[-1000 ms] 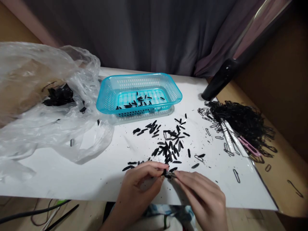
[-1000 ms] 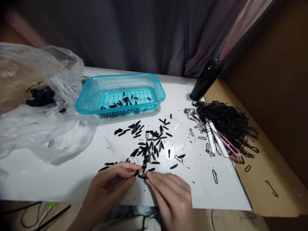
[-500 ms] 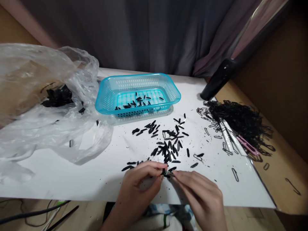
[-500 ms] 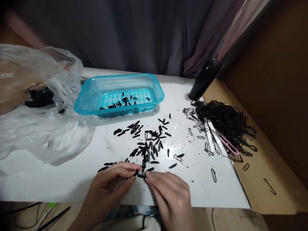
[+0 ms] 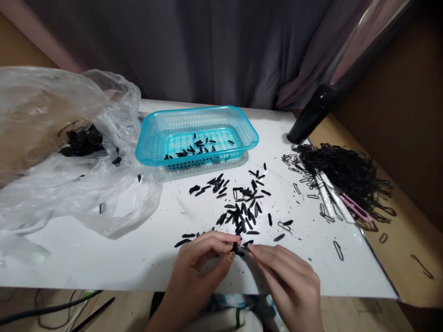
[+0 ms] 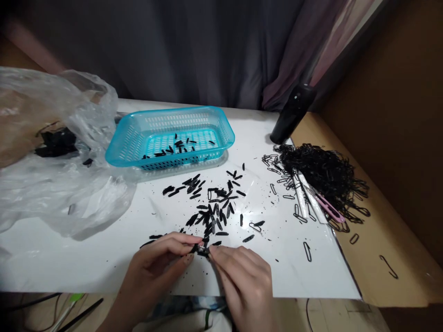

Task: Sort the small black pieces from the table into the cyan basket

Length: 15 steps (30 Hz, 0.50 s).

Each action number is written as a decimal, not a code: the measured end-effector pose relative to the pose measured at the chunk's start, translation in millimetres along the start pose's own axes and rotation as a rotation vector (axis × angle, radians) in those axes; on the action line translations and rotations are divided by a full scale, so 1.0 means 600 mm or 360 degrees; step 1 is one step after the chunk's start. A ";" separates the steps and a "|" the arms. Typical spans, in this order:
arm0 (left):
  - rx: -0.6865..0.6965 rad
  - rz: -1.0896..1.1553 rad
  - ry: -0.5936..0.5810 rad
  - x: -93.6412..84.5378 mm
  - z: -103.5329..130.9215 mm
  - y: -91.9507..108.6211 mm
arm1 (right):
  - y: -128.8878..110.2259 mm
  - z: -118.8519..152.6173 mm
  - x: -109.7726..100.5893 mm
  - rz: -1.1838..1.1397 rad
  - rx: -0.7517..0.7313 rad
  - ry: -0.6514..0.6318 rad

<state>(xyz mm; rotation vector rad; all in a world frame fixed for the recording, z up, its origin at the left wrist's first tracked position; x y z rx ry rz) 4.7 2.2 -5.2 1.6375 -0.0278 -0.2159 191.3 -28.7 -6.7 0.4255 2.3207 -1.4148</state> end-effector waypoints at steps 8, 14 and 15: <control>-0.0024 -0.0018 -0.0013 0.000 0.000 -0.002 | -0.005 -0.002 0.000 0.0005 0.0040 -0.0016; -0.0003 -0.0077 -0.0014 -0.002 0.003 -0.003 | -0.003 0.000 -0.001 0.0019 0.0017 -0.0026; 0.0005 -0.0083 -0.0011 -0.002 0.003 -0.003 | -0.003 -0.001 -0.001 0.0024 0.0014 -0.0033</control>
Point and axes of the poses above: each hand's wrist, its own z-axis away from the middle knuckle, its own x-axis out of the palm, y = z × x, the point moved 1 cm from there along -z, towards the middle knuckle, and after that the axes turned 3 degrees about -z, right-handed, at the moved point
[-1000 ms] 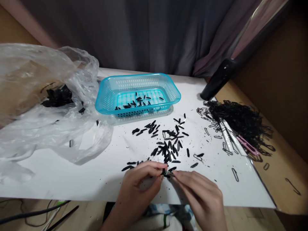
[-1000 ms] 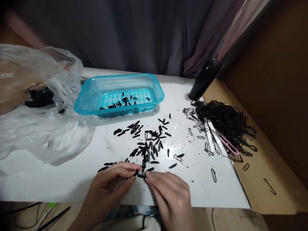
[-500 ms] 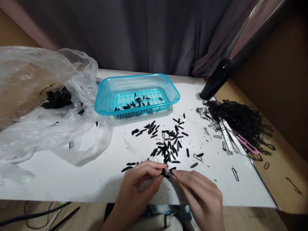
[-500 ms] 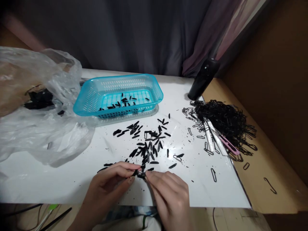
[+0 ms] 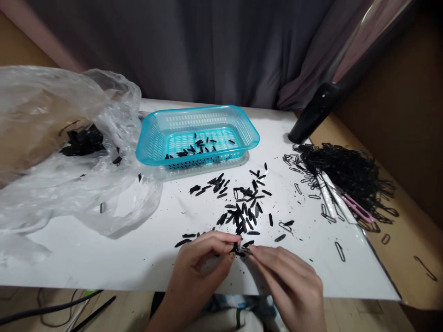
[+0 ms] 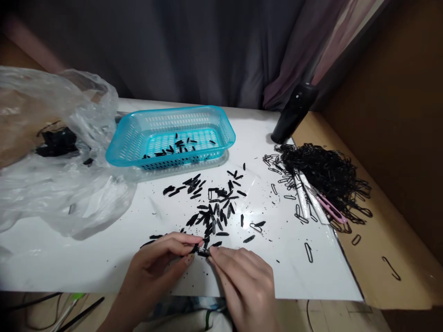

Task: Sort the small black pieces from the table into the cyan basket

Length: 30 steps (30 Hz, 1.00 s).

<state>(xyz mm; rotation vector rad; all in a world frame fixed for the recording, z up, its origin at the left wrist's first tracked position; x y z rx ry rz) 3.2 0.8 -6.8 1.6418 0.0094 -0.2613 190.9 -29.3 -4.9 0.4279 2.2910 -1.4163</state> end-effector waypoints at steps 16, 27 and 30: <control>0.0088 -0.0120 0.0014 0.003 0.000 -0.001 | -0.001 0.003 0.006 0.0074 -0.0058 0.0054; 0.0021 0.0043 0.0038 0.005 -0.002 0.007 | -0.020 -0.001 0.016 -0.0058 -0.0153 0.0169; -0.0044 0.0125 0.0042 0.003 0.000 0.006 | -0.008 0.001 0.013 -0.0028 -0.0110 0.0286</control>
Point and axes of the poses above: each hand's wrist, its own z-axis away from the middle knuckle, its own x-axis out of the palm, y = z × x, the point moved 1 cm from there along -z, towards the middle knuckle, and after that the axes turned 3 degrees about -z, right-handed, at the moved point
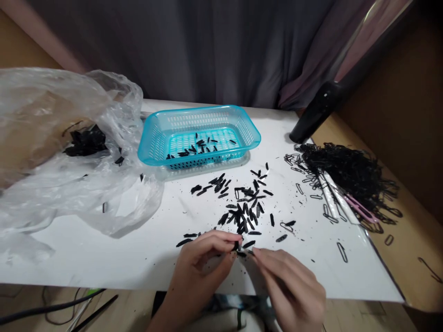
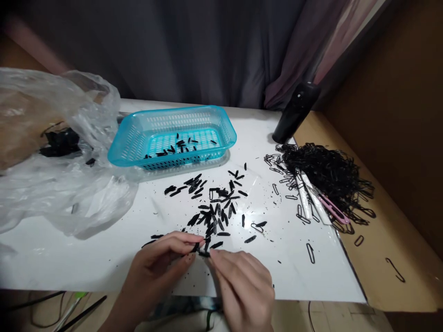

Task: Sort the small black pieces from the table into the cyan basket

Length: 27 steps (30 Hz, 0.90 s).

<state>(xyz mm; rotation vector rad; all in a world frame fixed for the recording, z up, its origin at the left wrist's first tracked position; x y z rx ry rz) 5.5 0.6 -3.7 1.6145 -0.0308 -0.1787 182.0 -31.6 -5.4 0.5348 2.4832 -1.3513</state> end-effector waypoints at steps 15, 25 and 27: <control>0.0327 -0.1079 0.0445 -0.062 0.008 -0.009 | 0.008 -0.005 0.003 0.0064 0.0021 -0.0057; 0.0256 -0.1597 0.0646 -0.128 -0.016 -0.037 | 0.014 0.004 0.003 0.0093 -0.0008 -0.0165; 0.0272 -0.1558 0.0606 -0.133 -0.012 -0.034 | 0.015 0.003 0.004 0.0108 -0.0024 -0.0168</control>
Point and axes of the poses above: each hand's wrist, its own z-axis away from the middle knuckle, its own x-axis out of the palm, y = z × x, the point moved 1 cm from there along -z, towards the middle knuckle, and after that the axes turned 3 degrees about -z, right-handed, at the moved point
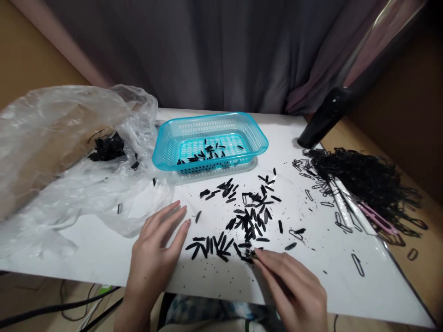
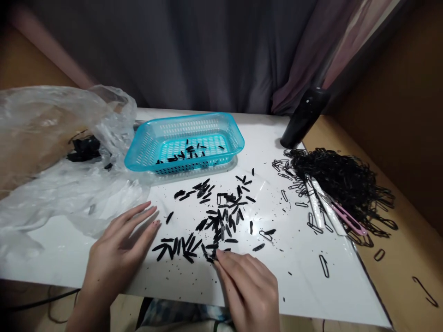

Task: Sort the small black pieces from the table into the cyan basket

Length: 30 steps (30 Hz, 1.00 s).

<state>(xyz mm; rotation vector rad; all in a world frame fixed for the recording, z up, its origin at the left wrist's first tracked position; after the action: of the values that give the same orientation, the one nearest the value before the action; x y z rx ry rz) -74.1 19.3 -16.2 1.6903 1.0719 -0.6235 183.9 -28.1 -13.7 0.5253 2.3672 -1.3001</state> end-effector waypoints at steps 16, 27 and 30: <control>0.0339 0.0085 -0.0295 -0.006 0.023 0.022 | -0.003 -0.006 -0.001 -0.0010 0.0010 -0.0018; 0.0287 0.0510 -0.0333 0.005 0.029 0.082 | -0.004 -0.008 -0.002 -0.0058 0.0064 0.0003; 0.0428 0.0591 -0.0371 0.013 0.031 0.095 | -0.003 -0.007 -0.002 -0.0089 0.0094 0.0017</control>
<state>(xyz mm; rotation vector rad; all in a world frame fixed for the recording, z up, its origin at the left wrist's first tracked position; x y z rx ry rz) -18.8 -1.2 -2.6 1.9293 0.5066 -0.7222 183.1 -25.6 -9.7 0.4877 2.3743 -1.3993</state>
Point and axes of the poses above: each hand's wrist, its own z-axis away from the middle knuckle, its own x-axis out of the palm, y = z × x, the point moved 1 cm from there along -z, towards the middle knuckle, and after that the axes turned 3 degrees about -z, right-handed, at the moved point
